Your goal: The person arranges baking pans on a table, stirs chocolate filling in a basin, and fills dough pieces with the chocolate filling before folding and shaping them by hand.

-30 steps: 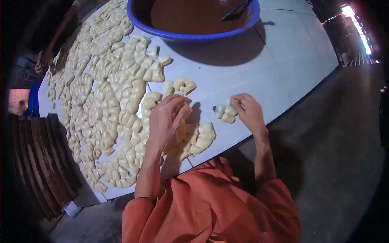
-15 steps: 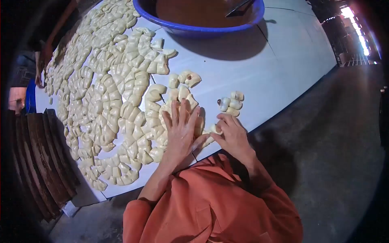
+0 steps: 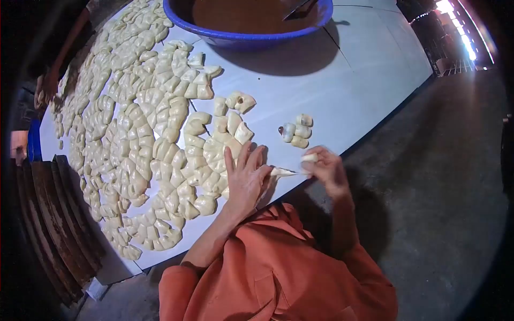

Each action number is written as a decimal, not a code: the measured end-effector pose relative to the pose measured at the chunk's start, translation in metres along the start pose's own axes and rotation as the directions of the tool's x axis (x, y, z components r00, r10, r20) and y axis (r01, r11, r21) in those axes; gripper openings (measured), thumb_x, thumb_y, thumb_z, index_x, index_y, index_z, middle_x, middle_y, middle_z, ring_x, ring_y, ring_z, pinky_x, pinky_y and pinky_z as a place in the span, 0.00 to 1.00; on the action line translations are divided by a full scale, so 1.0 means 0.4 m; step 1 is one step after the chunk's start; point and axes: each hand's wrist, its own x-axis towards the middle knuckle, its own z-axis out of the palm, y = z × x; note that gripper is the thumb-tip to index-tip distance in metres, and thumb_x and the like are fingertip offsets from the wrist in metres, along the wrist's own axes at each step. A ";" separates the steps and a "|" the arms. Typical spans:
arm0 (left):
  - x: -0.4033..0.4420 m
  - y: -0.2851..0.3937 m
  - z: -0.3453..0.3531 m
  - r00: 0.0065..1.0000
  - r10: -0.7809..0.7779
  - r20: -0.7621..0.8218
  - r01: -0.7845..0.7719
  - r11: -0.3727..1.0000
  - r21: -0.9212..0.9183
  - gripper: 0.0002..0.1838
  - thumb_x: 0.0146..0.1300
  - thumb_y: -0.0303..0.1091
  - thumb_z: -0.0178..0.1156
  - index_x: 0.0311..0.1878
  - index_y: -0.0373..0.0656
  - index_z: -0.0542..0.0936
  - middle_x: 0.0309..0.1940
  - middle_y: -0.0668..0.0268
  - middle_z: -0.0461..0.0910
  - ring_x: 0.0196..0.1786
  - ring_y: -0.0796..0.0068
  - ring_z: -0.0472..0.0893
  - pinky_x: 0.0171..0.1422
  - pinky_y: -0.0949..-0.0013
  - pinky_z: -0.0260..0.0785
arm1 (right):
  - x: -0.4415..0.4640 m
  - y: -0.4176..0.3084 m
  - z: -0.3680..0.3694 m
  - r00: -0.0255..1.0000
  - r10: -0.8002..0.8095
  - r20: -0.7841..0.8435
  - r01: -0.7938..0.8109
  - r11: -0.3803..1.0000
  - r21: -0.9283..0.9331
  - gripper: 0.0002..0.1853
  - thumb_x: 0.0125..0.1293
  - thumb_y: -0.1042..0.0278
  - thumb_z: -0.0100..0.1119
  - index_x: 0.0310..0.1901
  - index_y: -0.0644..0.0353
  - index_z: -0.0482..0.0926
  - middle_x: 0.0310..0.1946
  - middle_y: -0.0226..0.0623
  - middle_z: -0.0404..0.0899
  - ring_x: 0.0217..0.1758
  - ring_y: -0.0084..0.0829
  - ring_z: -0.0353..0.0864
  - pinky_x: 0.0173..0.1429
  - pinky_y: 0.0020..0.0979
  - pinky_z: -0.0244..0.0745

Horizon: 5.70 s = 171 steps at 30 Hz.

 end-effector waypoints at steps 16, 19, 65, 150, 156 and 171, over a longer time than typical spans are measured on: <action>0.189 -0.053 -0.019 0.988 0.153 0.038 -0.157 0.968 0.194 0.54 0.39 0.77 0.61 0.66 0.49 0.72 0.69 0.52 0.63 0.74 0.48 0.55 0.73 0.28 0.37 | 0.041 -0.015 0.019 0.969 -0.113 -0.221 0.162 0.962 0.218 0.12 0.70 0.67 0.52 0.50 0.62 0.75 0.37 0.34 0.79 0.37 0.24 0.79 0.44 0.27 0.76; 0.214 -0.086 0.012 0.970 0.230 0.083 -0.243 0.949 0.201 0.55 0.41 0.81 0.54 0.67 0.51 0.71 0.71 0.51 0.61 0.76 0.48 0.53 0.72 0.28 0.38 | 0.041 -0.002 -0.004 0.969 -0.089 -0.232 0.139 0.969 0.206 0.11 0.68 0.69 0.53 0.50 0.62 0.75 0.38 0.34 0.79 0.37 0.23 0.79 0.42 0.27 0.75; 0.465 -0.087 -0.246 0.993 0.104 -0.056 -0.010 0.548 0.837 0.53 0.50 0.53 0.70 0.75 0.42 0.56 0.74 0.55 0.56 0.80 0.56 0.44 0.78 0.34 0.32 | 0.091 -0.043 -0.005 0.973 -0.232 -0.023 0.202 0.888 -0.414 0.25 0.64 0.69 0.62 0.63 0.58 0.73 0.37 0.35 0.81 0.36 0.21 0.76 0.42 0.25 0.74; 0.357 -0.072 -0.084 0.814 -0.541 0.214 0.153 -0.156 -0.976 0.15 0.67 0.38 0.62 0.48 0.36 0.78 0.40 0.63 0.82 0.40 0.76 0.82 0.50 0.71 0.75 | 0.348 -0.231 0.070 0.904 -0.412 0.111 0.358 0.874 0.329 0.20 0.64 0.73 0.62 0.55 0.62 0.67 0.50 0.40 0.75 0.55 0.29 0.77 0.57 0.32 0.76; 0.336 -0.037 -0.082 0.831 -0.550 0.081 0.163 0.102 -0.981 0.18 0.64 0.35 0.66 0.51 0.30 0.81 0.42 0.61 0.84 0.41 0.80 0.81 0.47 0.75 0.76 | 0.283 -0.203 0.165 0.683 -0.726 -0.074 0.685 0.673 -0.278 0.19 0.61 0.77 0.66 0.54 0.64 0.76 0.49 0.38 0.76 0.50 0.29 0.80 0.52 0.31 0.78; 0.355 -0.059 -0.175 0.883 -0.366 0.295 0.361 0.125 -0.924 0.19 0.63 0.44 0.66 0.48 0.38 0.83 0.36 0.68 0.83 0.37 0.81 0.81 0.36 0.77 0.74 | 0.258 -0.167 0.110 0.766 -0.603 0.224 0.598 0.796 0.095 0.16 0.65 0.77 0.62 0.54 0.64 0.77 0.50 0.42 0.75 0.46 0.27 0.81 0.50 0.26 0.77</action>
